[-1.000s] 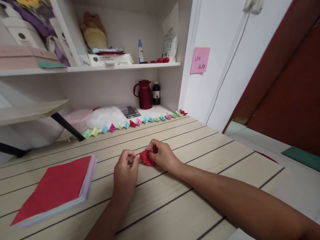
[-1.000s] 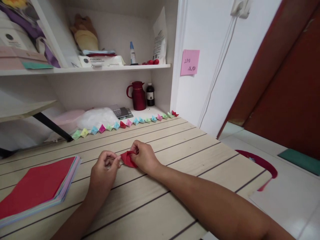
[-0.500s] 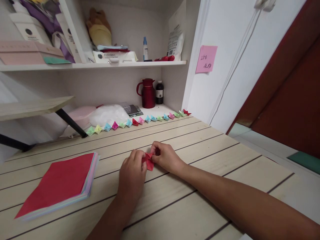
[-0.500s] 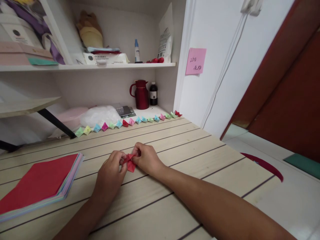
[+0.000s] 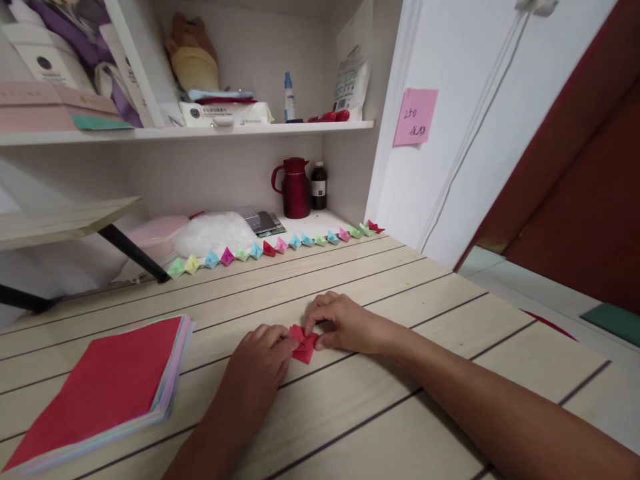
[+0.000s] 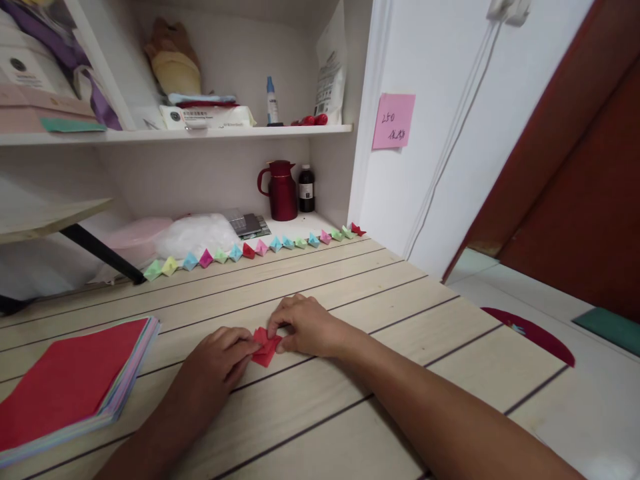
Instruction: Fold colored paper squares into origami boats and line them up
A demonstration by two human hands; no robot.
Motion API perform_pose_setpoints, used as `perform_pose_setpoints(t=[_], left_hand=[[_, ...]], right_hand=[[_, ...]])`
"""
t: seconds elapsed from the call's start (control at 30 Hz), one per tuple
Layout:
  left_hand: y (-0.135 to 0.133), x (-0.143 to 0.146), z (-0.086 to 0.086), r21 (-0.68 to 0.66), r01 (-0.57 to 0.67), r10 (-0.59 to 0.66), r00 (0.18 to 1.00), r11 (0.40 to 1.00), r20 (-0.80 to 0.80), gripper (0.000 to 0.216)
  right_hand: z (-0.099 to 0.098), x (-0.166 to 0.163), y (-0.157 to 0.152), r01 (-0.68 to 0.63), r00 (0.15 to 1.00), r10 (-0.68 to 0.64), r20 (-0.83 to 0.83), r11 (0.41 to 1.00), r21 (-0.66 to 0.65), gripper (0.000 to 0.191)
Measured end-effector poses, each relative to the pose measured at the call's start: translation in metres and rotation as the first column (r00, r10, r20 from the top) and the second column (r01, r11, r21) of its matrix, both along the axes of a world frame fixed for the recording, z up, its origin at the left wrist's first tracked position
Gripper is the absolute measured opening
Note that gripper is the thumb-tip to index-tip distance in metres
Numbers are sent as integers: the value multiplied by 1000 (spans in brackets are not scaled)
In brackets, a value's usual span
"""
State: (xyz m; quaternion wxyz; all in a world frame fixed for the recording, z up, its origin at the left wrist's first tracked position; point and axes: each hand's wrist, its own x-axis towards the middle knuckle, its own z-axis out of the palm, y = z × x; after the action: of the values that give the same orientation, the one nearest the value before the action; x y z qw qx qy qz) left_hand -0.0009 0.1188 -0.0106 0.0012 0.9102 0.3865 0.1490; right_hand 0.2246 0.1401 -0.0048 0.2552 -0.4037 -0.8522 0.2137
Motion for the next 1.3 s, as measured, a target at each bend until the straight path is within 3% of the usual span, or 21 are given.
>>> perform_pose_setpoints(t=[0.07,0.13,0.27,0.37,0.53,0.7,0.93,1.13,1.3], left_hand=[[1,-1,2,1,25,-25,999,1000,-29,31],[0,-2,4,10,51,-50,998,999,-50,32],[-3,-1,5,23,71,-70,997,997,-40,32],[-3,-1,5,-71,51,-46,997,996,64,31],[4,-3,-3,-232,-19,82,961,973,264,32],[4,-2,-5,-226,-10,76,955,974,286,26],[5,0,-7,-187,-6,59,958,982,281,15],[6,2,-8,-254,-33,120,934,967,336,12],[4,2,-8,-219,-61,123,950,974,287,14]], right_hand=[[3,4,0,-49,999,49,14,999,-19,25],[5,5,1,-76,997,76,-4,996,-36,10],[1,-2,0,36,999,-37,-40,999,-23,3],[-2,-8,-4,98,995,-98,-3,995,9,15],[0,-11,-9,56,998,-56,25,998,10,26],[1,-9,-6,37,999,-37,19,999,3,25],[9,2,-4,-102,992,105,64,994,-50,33],[5,0,-4,-66,997,66,35,998,-12,26],[-2,2,0,-80,997,79,-17,996,-36,19]])
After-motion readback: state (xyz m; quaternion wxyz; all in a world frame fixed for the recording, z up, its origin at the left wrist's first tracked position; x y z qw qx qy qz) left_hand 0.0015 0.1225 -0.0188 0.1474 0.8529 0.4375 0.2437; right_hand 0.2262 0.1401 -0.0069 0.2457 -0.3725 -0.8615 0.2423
